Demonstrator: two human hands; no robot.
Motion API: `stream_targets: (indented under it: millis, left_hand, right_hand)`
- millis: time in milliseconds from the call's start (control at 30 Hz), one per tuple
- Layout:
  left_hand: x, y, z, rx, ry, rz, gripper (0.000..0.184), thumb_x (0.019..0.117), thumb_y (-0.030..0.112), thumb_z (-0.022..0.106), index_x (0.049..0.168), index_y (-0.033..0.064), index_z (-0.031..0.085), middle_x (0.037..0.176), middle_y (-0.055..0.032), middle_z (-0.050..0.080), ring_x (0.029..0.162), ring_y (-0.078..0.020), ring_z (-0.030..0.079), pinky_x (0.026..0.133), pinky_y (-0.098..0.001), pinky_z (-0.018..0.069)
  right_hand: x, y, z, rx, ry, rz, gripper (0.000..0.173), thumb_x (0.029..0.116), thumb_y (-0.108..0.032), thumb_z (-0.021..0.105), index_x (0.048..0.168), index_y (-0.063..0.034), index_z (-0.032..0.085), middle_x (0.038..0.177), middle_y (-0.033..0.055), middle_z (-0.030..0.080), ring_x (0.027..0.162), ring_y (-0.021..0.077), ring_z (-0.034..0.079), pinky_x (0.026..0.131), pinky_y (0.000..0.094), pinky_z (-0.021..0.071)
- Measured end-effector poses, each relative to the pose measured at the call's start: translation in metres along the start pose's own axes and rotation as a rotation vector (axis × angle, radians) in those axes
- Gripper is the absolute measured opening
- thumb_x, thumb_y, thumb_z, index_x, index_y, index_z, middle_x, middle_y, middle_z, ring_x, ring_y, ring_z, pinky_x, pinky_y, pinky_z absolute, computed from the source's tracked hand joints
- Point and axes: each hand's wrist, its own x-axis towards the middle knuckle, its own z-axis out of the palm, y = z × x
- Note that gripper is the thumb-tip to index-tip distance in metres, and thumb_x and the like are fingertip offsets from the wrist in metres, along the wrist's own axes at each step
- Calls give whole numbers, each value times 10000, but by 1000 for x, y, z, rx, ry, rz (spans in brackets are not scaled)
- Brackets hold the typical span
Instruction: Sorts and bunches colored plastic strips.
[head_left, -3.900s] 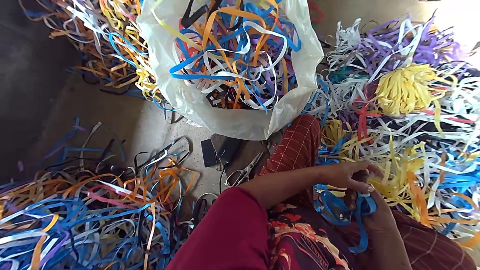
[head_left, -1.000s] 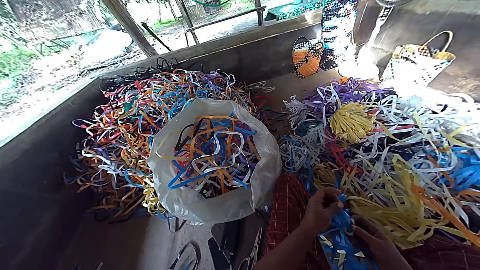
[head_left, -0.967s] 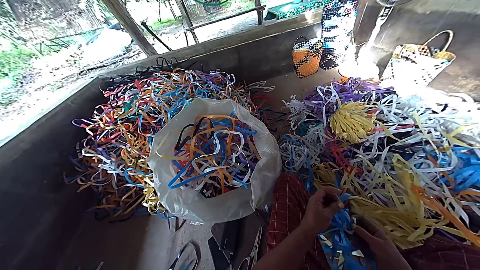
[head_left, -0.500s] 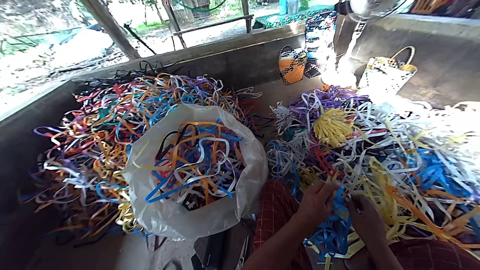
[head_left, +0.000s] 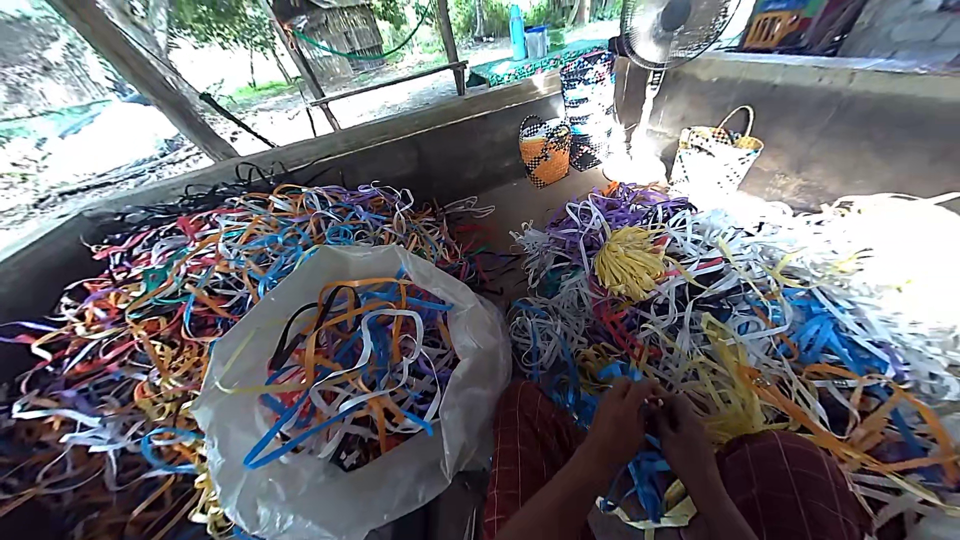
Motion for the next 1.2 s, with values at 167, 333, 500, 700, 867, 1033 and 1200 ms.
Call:
stream_targets:
  millis: [167,333,500,700,867,1033,1200]
  left_hand:
    - [-1,-1,-20,-130,-18,-128,467,982,68,606,1439,1,532,1217,-234,635,1076,-316,650,954,-439,546]
    - [-7,0,-23,-170,54,-172,415,947,-4,632,1359,-25,587,1036,-158,727,888,-219,713,852,-384,585]
    - [-9,-3,-6,-48,84,-30,403,927,28,687,1325,-12,640,1094,-137,749,997,-278,717,951,-457,556]
    - [-2,-5,-13,-358,-2,-217,414,966,28,653,1370,-23,581,1098,-149,734,949,-182,726,900,-351,585]
    - [5,-18,-23,-509,-223,-514,354,1004,139,647,1305,-42,598,1204,-185,620,916,-200,671,835,-356,583]
    - [0,-36,-13,-515,-243,-519,280,994,133,658,1205,-47,616,1004,-124,677,819,-149,672,802,-337,581]
    - [-7,-42,6,-143,-241,-388,298,1003,170,625,1230,-23,643,1096,-192,683,981,-275,672,929,-444,537]
  right_hand:
    - [6,7,2,63,-2,33,192,996,-66,617,1115,82,650,869,182,681,748,281,682,729,487,580]
    - [4,7,12,25,-55,60,202,1004,-93,616,1117,70,651,875,195,685,780,320,681,759,527,562]
    - [1,8,13,83,5,73,179,999,-68,591,1098,71,645,856,179,664,766,293,659,738,511,551]
    - [3,7,11,184,12,100,171,1024,-78,582,1122,53,633,865,136,676,712,211,674,693,414,587]
    - [2,11,15,172,-41,32,164,1025,-62,557,1108,49,645,893,133,684,761,209,680,739,406,584]
    - [0,18,22,129,-48,46,182,1024,-37,539,1134,60,648,1020,198,666,902,284,656,837,465,540]
    - [1,29,28,115,-87,119,188,1013,-18,547,1140,55,664,1324,256,555,1159,331,594,985,440,514]
